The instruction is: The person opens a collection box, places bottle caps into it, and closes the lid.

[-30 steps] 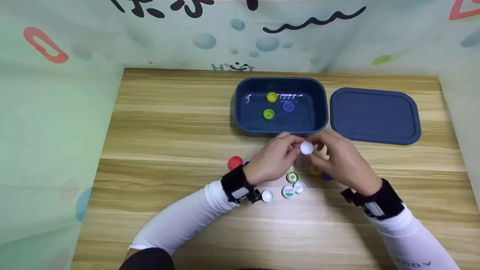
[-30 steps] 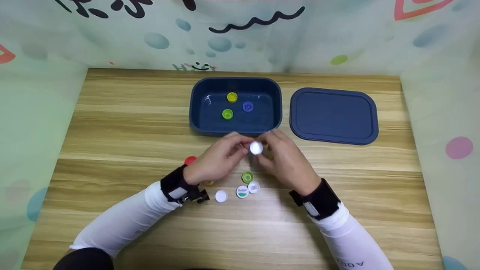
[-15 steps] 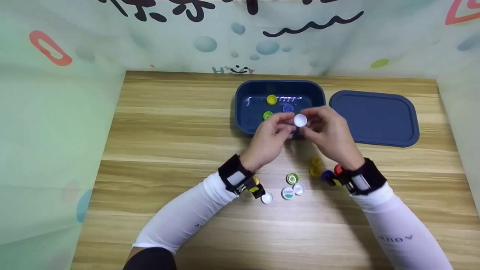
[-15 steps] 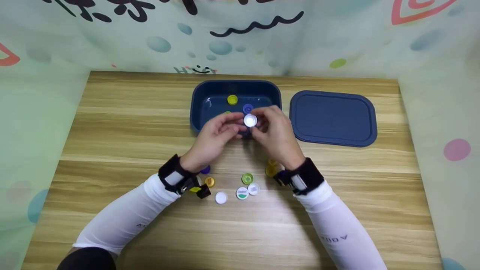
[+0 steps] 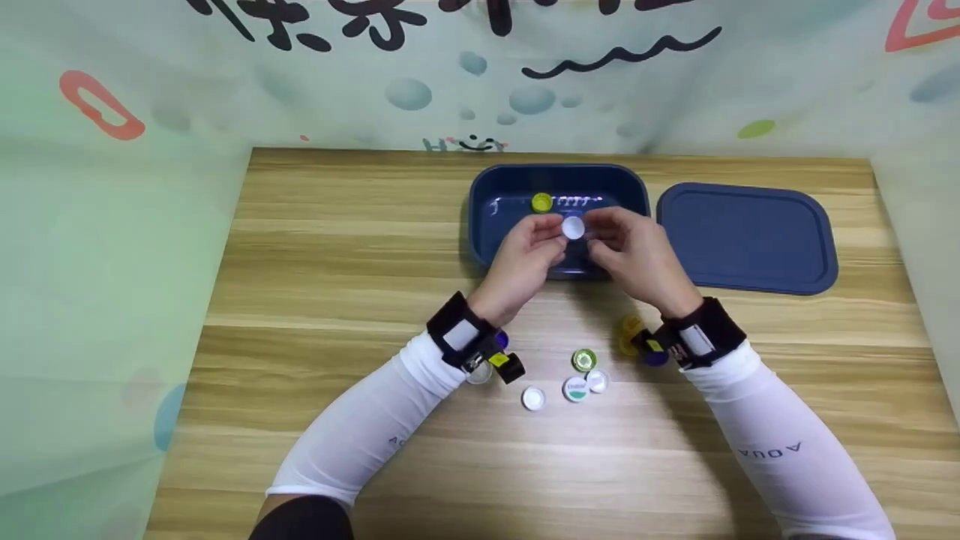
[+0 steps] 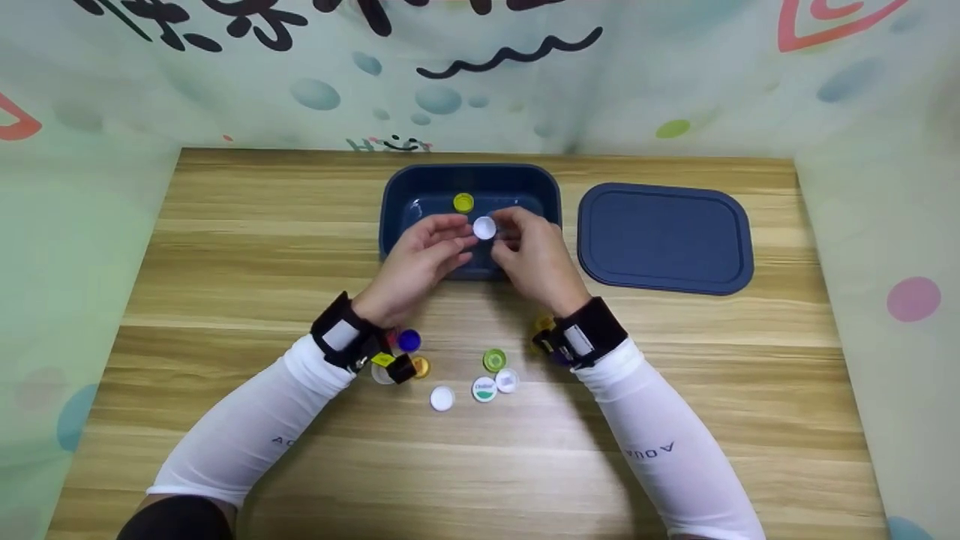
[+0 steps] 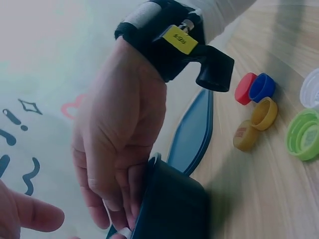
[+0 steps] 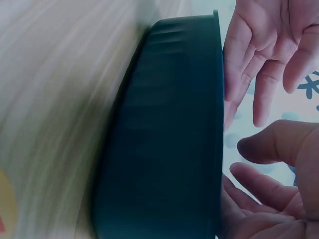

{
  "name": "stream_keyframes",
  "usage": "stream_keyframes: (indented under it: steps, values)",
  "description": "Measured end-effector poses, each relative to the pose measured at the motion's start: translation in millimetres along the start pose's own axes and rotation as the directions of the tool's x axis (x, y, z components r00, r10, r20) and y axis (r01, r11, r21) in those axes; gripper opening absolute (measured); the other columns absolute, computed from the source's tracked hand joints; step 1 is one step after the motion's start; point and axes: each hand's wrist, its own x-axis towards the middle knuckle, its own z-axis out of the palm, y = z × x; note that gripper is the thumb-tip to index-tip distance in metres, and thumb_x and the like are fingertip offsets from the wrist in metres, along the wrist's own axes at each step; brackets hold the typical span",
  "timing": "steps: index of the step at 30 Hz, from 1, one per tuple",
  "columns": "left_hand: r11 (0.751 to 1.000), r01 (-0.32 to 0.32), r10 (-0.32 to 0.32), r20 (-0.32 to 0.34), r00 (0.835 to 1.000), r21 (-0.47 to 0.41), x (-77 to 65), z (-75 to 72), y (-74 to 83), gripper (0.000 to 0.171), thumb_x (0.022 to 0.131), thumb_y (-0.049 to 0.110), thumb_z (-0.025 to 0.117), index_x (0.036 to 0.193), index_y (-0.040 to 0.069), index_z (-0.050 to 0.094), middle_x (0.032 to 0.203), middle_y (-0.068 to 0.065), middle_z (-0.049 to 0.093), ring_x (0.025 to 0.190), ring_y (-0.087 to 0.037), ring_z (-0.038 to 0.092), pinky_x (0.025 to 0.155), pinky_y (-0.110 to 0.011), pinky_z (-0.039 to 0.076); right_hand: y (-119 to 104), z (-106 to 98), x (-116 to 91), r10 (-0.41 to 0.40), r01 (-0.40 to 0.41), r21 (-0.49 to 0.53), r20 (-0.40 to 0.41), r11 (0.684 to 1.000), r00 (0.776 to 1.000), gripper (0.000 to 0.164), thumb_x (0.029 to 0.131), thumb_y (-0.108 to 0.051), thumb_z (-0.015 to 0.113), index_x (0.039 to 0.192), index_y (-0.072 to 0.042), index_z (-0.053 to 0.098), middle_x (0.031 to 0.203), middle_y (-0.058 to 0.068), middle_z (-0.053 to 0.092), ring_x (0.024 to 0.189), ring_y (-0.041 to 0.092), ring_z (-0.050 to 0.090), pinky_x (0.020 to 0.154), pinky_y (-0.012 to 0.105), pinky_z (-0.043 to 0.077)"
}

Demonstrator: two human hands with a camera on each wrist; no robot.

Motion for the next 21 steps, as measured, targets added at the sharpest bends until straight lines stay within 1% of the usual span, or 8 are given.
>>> stream_keyframes:
  steps: [4, 6, 10, 13, 16, 18, 19, 21]
  values:
    - [0.999, -0.021, 0.022, -0.020, 1.000, 0.030, -2.1, -3.1, 1.0, 0.038, 0.102, -0.001, 0.052, 0.139, -0.008, 0.048, 0.140, -0.023, 0.053, 0.130, -0.034, 0.055, 0.102, -0.028, 0.049, 0.8, 0.4, -2.8, 0.003, -0.003, 0.008, 0.003, 1.000, 1.000, 0.038, 0.096, 0.000, 0.061, 0.135, 0.002, 0.060, 0.129, 0.020, 0.066, 0.119, 0.028, 0.065, 0.097, 0.032, 0.054]
    - [0.998, -0.047, 0.048, -0.009, 0.999, 0.033, -5.3, -4.2, 2.6, 0.035, 0.102, -0.002, 0.053, 0.137, -0.006, 0.050, 0.136, -0.019, 0.055, 0.126, -0.035, 0.058, 0.101, -0.030, 0.051, -0.9, -0.1, -6.4, -0.009, 0.009, -0.008, -0.006, 1.000, 1.000, 0.037, 0.096, -0.001, 0.062, 0.133, 0.001, 0.061, 0.129, 0.019, 0.066, 0.119, 0.027, 0.066, 0.098, 0.033, 0.054]
    - [0.992, -0.109, 0.106, 0.060, 0.993, 0.062, -16.2, -6.0, 6.3, 0.031, 0.101, -0.002, 0.056, 0.132, -0.003, 0.054, 0.128, -0.015, 0.058, 0.110, -0.034, 0.064, 0.092, -0.034, 0.056, -6.1, -1.7, -17.7, -0.053, 0.052, -0.054, -0.018, 0.997, 0.998, 0.035, 0.096, -0.002, 0.063, 0.131, -0.001, 0.063, 0.127, 0.014, 0.067, 0.116, 0.025, 0.067, 0.097, 0.036, 0.055]
    - [0.977, -0.162, 0.144, 0.130, 0.981, 0.141, -25.0, -6.5, 6.2, 0.031, 0.100, 0.000, 0.060, 0.130, -0.002, 0.056, 0.125, -0.013, 0.061, 0.102, -0.027, 0.065, 0.088, -0.031, 0.056, -9.1, -3.5, -28.1, -0.108, 0.106, -0.101, -0.022, 0.989, 0.994, 0.034, 0.095, -0.003, 0.065, 0.129, -0.001, 0.064, 0.123, 0.012, 0.068, 0.110, 0.025, 0.068, 0.093, 0.039, 0.057]
    - [0.951, -0.206, 0.162, 0.195, 0.967, 0.233, -33.5, -6.5, 3.7, 0.030, 0.099, 0.003, 0.063, 0.128, 0.000, 0.059, 0.122, -0.011, 0.062, 0.097, -0.019, 0.064, 0.086, -0.029, 0.056, -10.6, -5.0, -38.5, -0.175, 0.170, -0.155, -0.023, 0.973, 0.984, 0.031, 0.094, -0.003, 0.068, 0.125, -0.002, 0.066, 0.116, 0.009, 0.068, 0.101, 0.021, 0.069, 0.087, 0.038, 0.059]
    - [0.923, -0.239, 0.169, 0.240, 0.956, 0.303, -38.8, -6.4, 1.1, 0.029, 0.098, 0.005, 0.065, 0.127, 0.001, 0.060, 0.120, -0.010, 0.063, 0.096, -0.016, 0.064, 0.084, -0.028, 0.056, -11.4, -5.6, -45.3, -0.213, 0.207, -0.183, -0.010, 0.961, 0.977, 0.030, 0.093, -0.002, 0.070, 0.122, -0.002, 0.068, 0.111, 0.007, 0.068, 0.095, 0.016, 0.067, 0.081, 0.036, 0.059]
    - [0.902, -0.256, 0.170, 0.262, 0.950, 0.346, -41.2, -6.4, -0.4, 0.028, 0.098, 0.006, 0.067, 0.126, 0.003, 0.061, 0.119, -0.009, 0.063, 0.095, -0.014, 0.063, 0.083, -0.027, 0.056, -11.5, -5.8, -48.7, -0.228, 0.224, -0.202, 0.003, 0.954, 0.974, 0.029, 0.092, -0.003, 0.071, 0.121, -0.003, 0.068, 0.109, 0.006, 0.068, 0.093, 0.015, 0.066, 0.079, 0.034, 0.059]
    - [0.849, -0.296, 0.166, 0.310, 0.936, 0.438, -45.3, -6.5, -4.4, 0.028, 0.097, 0.009, 0.069, 0.124, 0.005, 0.062, 0.116, -0.008, 0.064, 0.093, -0.013, 0.063, 0.081, -0.024, 0.055, -9.8, -5.6, -54.5, -0.256, 0.259, -0.231, 0.044, 0.938, 0.966, 0.028, 0.090, -0.001, 0.073, 0.118, -0.003, 0.069, 0.107, 0.006, 0.069, 0.091, 0.017, 0.065, 0.077, 0.034, 0.058]
